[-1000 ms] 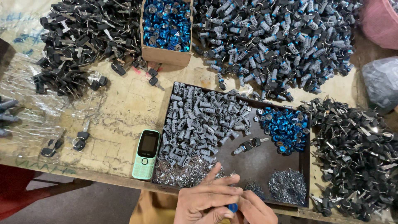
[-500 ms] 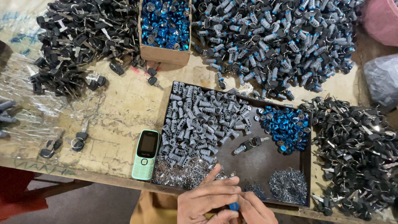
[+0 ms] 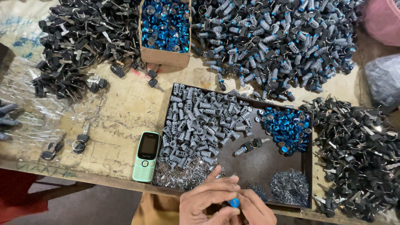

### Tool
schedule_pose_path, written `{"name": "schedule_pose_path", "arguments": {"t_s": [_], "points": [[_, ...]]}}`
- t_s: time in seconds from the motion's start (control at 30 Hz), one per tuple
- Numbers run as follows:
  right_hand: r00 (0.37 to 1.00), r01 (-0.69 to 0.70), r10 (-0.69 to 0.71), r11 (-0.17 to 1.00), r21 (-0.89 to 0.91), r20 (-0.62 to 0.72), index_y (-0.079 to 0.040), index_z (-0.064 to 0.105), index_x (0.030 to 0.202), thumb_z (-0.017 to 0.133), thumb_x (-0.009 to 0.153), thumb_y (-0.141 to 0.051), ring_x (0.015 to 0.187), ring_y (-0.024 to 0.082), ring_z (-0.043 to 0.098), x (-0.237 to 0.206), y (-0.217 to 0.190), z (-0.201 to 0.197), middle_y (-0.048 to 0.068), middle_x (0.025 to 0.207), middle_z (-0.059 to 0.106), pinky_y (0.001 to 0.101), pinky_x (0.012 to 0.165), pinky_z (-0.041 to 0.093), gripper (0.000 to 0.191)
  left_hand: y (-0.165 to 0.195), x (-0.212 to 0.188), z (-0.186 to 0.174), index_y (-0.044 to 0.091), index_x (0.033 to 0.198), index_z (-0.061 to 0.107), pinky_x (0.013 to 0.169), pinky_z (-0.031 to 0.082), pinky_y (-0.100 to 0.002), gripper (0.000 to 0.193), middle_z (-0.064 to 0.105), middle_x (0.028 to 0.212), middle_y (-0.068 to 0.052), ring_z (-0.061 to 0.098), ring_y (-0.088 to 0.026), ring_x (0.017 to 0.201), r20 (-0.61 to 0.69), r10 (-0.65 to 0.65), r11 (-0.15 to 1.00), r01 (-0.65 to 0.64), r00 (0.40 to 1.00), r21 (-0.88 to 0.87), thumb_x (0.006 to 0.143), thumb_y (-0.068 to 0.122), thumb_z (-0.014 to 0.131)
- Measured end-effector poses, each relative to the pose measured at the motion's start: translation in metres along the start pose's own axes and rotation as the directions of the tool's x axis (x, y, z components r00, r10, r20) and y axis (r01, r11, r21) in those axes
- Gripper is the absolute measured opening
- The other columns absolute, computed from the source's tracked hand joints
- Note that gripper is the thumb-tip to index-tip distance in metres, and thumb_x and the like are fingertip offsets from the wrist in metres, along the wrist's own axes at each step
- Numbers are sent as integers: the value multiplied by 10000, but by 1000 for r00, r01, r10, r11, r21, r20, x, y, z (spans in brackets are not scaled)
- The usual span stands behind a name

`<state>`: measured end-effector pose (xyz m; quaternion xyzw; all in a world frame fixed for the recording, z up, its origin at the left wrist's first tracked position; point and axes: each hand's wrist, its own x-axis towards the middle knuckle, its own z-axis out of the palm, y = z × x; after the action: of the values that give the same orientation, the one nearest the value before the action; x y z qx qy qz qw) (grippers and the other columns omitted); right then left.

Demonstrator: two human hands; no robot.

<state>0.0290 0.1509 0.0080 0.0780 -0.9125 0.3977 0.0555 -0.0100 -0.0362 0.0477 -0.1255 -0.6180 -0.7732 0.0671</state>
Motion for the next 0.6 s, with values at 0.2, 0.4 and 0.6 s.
{"name": "schedule_pose_path", "arguments": {"t_s": [0.2, 0.4, 0.6], "points": [[999, 45, -23, 811, 583, -45, -7, 578, 1221, 754, 836, 2, 1074, 335, 712, 3, 6, -2, 227, 1143, 675, 432, 921, 595, 423, -1, -3, -4, 12, 1011, 792, 1198, 409, -525, 244, 801, 1157, -178, 743, -326, 1249, 6, -115, 992, 116, 993, -57, 810, 117, 882], [970, 223, -196, 953, 205, -146, -69, 683, 1178, 773, 818, -4, 971, 231, 765, 8, -12, -1, 156, 1091, 699, 317, 831, 621, 377, -13, -2, -2, -3, 997, 746, 1125, 501, -459, 247, 757, 1132, -175, 716, -271, 1161, 27, -185, 947, 186, 982, -261, 819, 90, 890], [993, 111, -113, 902, 417, -21, -61, 732, 1100, 838, 756, 32, 837, 185, 779, 25, -24, -15, 154, 966, 751, 278, 706, 625, 372, -10, 3, -17, -8, 1046, 728, 1014, 527, -375, 308, 717, 1125, -146, 674, -218, 1111, 147, -287, 921, 315, 947, -230, 791, 57, 887]]}}
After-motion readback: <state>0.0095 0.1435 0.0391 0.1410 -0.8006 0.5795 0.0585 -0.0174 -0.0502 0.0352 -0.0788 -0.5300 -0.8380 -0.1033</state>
